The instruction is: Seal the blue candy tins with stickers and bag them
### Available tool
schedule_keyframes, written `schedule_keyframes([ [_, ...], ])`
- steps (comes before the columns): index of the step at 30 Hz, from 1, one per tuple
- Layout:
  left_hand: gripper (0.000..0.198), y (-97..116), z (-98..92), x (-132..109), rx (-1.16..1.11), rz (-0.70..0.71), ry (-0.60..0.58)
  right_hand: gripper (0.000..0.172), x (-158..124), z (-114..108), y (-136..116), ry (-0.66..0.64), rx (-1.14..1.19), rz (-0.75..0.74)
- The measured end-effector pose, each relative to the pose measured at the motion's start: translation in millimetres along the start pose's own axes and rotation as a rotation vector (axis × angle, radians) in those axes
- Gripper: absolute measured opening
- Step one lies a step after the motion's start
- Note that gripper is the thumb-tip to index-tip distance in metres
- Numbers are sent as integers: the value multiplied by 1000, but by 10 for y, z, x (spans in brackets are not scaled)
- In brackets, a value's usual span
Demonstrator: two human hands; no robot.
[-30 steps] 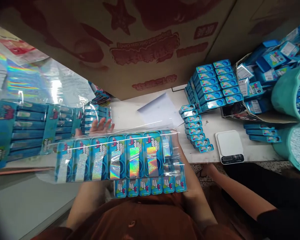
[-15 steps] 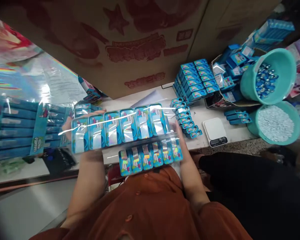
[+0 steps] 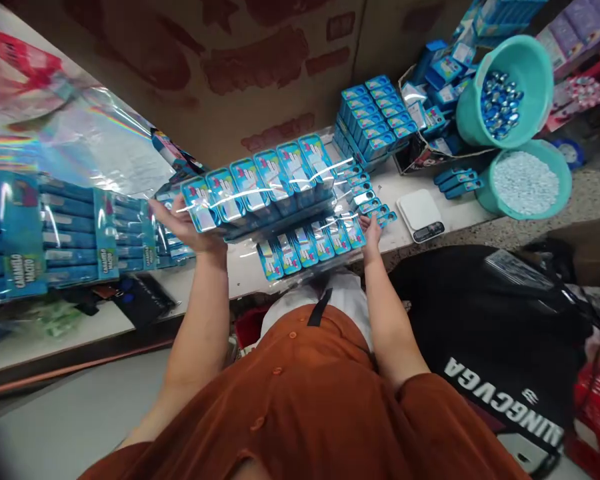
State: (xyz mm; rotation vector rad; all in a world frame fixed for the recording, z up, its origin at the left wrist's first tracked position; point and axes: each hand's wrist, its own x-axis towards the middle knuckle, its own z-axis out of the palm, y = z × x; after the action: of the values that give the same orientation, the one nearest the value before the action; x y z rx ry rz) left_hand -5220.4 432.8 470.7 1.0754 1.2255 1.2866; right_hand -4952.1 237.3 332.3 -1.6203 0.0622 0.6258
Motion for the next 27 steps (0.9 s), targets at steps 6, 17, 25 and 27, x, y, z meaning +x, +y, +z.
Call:
schedule_keyframes([
  [6,86,-114,-719,-421,474,-145,-145,40,-232,-471,194,242,76,80],
  [17,71,-293,-1340,-961,226,-94,190,40,-232,-436,-57,191,67,17],
  [25,66,-244,-1344,-1187,96,-95,300,40,-161,-345,-198,106,33,-36],
  [27,65,-223,-1326,-1204,90,-95,306,40,-130,-355,-205,98,33,-21],
])
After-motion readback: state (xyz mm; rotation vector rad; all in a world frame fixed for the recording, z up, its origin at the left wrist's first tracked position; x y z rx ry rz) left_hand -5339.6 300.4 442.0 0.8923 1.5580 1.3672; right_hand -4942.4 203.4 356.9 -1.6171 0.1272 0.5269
